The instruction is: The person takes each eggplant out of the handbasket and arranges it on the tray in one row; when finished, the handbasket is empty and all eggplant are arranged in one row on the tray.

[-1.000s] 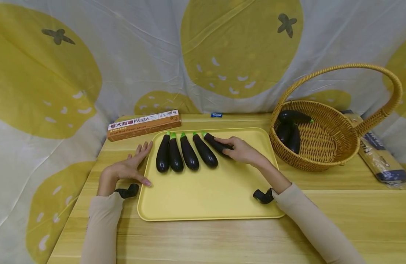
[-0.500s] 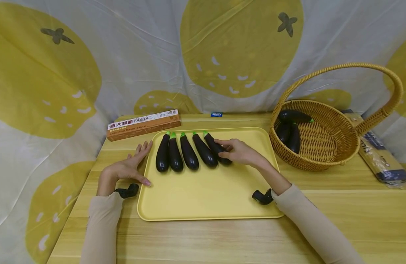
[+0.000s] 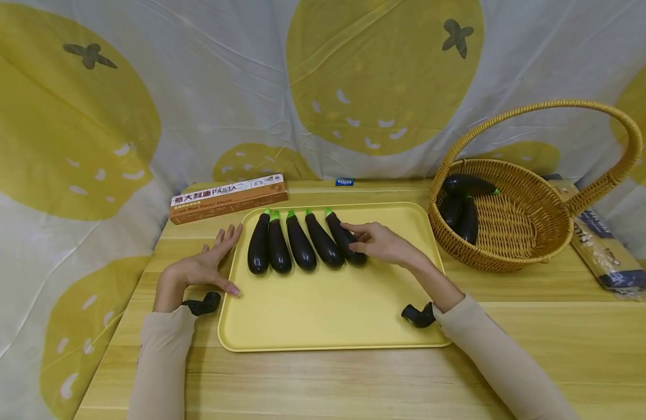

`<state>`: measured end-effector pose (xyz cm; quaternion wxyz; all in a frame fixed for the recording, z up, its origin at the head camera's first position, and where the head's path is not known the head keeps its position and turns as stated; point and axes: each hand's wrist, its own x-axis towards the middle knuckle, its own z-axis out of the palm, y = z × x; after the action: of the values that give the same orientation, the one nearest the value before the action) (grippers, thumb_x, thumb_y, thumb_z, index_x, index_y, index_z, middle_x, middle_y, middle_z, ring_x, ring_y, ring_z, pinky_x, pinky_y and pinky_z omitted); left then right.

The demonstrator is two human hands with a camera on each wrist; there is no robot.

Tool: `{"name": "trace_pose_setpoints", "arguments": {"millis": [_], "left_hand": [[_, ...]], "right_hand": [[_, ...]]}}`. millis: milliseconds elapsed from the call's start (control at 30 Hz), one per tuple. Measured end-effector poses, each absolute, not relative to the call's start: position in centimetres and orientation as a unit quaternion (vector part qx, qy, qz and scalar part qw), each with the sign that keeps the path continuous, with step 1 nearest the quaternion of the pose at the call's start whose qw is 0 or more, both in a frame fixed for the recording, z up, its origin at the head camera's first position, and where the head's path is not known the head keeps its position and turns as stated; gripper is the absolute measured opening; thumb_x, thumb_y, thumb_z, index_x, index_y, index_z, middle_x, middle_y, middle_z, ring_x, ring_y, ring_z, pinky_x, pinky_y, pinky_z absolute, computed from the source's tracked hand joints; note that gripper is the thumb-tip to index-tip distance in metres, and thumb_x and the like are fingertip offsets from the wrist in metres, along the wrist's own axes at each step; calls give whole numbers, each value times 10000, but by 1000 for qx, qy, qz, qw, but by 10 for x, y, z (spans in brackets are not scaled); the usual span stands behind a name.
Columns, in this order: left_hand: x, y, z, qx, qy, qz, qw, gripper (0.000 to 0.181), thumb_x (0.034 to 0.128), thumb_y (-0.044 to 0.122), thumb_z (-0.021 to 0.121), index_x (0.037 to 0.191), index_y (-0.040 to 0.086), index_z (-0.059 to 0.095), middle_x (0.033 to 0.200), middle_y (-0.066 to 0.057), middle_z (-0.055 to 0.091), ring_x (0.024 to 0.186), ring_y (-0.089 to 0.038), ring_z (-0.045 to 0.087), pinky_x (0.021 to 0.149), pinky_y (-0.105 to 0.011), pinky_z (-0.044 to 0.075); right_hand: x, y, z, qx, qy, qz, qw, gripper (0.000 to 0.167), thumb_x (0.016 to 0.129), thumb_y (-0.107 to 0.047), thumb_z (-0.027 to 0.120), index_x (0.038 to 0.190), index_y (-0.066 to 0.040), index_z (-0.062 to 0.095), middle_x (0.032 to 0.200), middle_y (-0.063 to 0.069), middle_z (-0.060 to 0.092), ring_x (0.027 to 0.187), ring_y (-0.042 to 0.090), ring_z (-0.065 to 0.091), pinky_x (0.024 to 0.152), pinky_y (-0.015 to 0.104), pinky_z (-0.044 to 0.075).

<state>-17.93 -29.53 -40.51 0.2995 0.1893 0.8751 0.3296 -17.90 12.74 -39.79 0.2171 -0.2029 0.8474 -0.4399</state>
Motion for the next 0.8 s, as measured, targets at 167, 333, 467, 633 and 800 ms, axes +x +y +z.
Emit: {"name": "trace_pose_setpoints", "arguments": {"millis": [167, 333, 467, 633, 800], "left_hand": [[-180, -295, -405, 191, 875, 329, 299, 1502, 692, 316, 971, 1653, 143, -169, 1676, -242, -289, 1527, -487, -303, 1160, -791, -141], [-179, -295, -405, 192, 874, 332, 299, 1499, 694, 317, 971, 1654, 146, -168, 1674, -235, -300, 1524, -480, -314, 1161, -787, -149], [-179, -297, -406, 193, 875, 330, 296, 1497, 694, 321, 971, 1655, 147, -164, 1673, -231, -304, 1523, -478, -318, 1161, -784, -155], [-179, -297, -406, 193, 875, 332, 296, 1499, 689, 316, 974, 1657, 148, -158, 1676, -227, -301, 1525, -475, -319, 1160, -785, -154], [-179, -296, -406, 193, 872, 337, 298, 1502, 689, 327, 972, 1655, 149, -163, 1675, -224, -305, 1523, -472, -324, 1162, -782, -157]], "right_hand": [[-177, 126, -395, -193, 848, -443, 215, 569, 1028, -124, 615, 1571, -95, 445, 1401, 250, 612, 1238, 385, 632, 897, 375, 559], [-177, 124, -394, -179, 846, -451, 222, 575, 1023, -135, 630, 1570, -115, 455, 1369, 239, 621, 1225, 369, 632, 899, 365, 547], [-178, 124, -397, -182, 845, -452, 221, 574, 1023, -138, 629, 1569, -106, 456, 1356, 245, 628, 1206, 360, 642, 890, 360, 550], [-179, 125, -398, -188, 838, -461, 223, 559, 1032, -147, 621, 1566, -106, 463, 1303, 237, 655, 1155, 328, 665, 825, 296, 527], [-180, 125, -399, -192, 833, -470, 221, 552, 1033, -140, 615, 1563, -96, 466, 1246, 230, 679, 1087, 286, 684, 781, 271, 509]]}}
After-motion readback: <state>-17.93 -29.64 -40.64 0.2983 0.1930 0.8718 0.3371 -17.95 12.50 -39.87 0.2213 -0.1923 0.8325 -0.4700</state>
